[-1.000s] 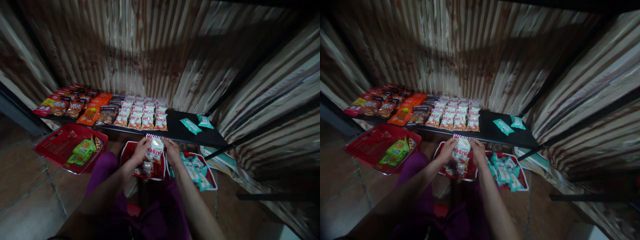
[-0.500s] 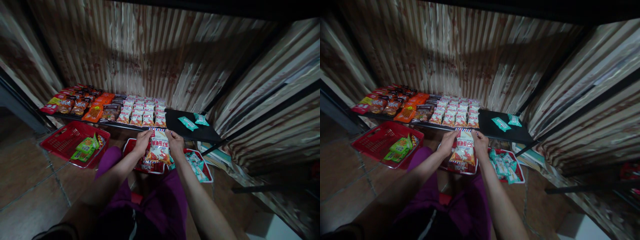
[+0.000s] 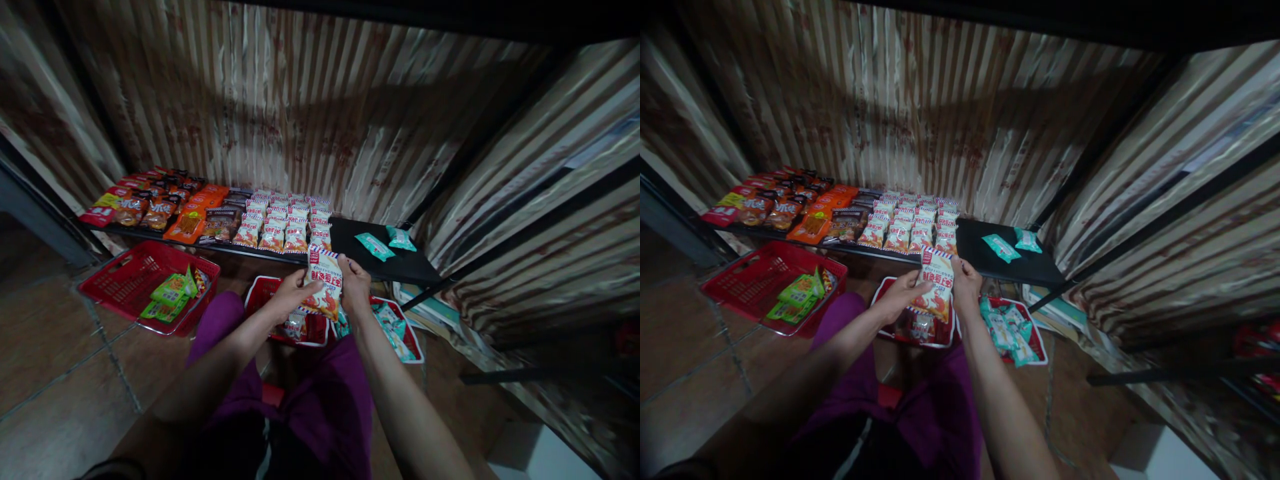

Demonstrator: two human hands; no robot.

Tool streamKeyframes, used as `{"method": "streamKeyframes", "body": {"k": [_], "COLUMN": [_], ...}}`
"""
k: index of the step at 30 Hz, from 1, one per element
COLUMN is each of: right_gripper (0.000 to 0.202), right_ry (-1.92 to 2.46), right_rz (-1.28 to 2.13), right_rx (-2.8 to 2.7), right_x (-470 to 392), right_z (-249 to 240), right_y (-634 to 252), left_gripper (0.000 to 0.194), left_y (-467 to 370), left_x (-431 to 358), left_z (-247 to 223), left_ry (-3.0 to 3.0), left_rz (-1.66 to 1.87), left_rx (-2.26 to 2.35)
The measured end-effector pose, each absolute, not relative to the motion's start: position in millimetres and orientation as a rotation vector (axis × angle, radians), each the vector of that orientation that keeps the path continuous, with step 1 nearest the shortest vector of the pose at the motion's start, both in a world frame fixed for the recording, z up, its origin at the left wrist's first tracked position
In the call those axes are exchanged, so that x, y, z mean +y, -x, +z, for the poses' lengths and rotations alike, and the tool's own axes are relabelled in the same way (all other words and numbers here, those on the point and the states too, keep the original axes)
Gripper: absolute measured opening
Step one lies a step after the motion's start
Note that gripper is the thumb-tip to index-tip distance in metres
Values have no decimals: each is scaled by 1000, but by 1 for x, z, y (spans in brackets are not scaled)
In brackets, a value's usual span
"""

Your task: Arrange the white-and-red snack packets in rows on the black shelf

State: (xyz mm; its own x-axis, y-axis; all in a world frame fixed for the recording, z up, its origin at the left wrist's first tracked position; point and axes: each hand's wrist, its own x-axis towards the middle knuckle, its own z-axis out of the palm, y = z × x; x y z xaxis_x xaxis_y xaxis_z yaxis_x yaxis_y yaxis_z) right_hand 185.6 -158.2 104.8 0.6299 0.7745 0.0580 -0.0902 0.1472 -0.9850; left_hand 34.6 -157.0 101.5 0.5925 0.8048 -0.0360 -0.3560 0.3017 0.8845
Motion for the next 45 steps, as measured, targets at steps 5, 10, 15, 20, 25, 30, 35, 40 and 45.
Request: {"method": "streamKeyframes", "body": {"k": [5, 10, 15, 20, 25, 30, 35, 40, 45], "right_gripper": [43, 33, 30, 29, 31, 36, 43, 37, 36], "right_ry": [1291, 1413, 1375, 1384, 1451, 1377, 1320, 1280, 1288], "right_rz": [834, 987, 861, 846, 884, 888, 1023, 1067, 993], "right_rx": [-1046, -1205, -1034, -1015, -1068, -1042, -887, -818, -804], "right_x": [-159, -152, -140, -135, -130, -125, -144, -154, -145], "right_z": [139, 155, 142, 139, 145, 141, 121, 110, 115], "right_y": [-200, -204, -201, -196, -193, -197, -191, -180, -180], "left_gripper": [53, 49, 40, 40, 38, 40, 46, 42, 39], "left_y": [-34, -32, -32, -33, -35, -39, -39, -38, -38], "left_x": [-153, -149, -152, -163, -166, -157, -146, -145, -149], "left_z": [94, 91, 88, 81, 73, 67, 67, 66, 58], "left_ry": [-1203, -1381, -1460, -1510, -1359, -1083, -755, -717, -753], "left_rz": [862, 916, 995, 1055, 1065, 1093, 1183, 1179, 1155], "left_rx": [575, 697, 792, 971, 919, 859, 845, 788, 772]}}
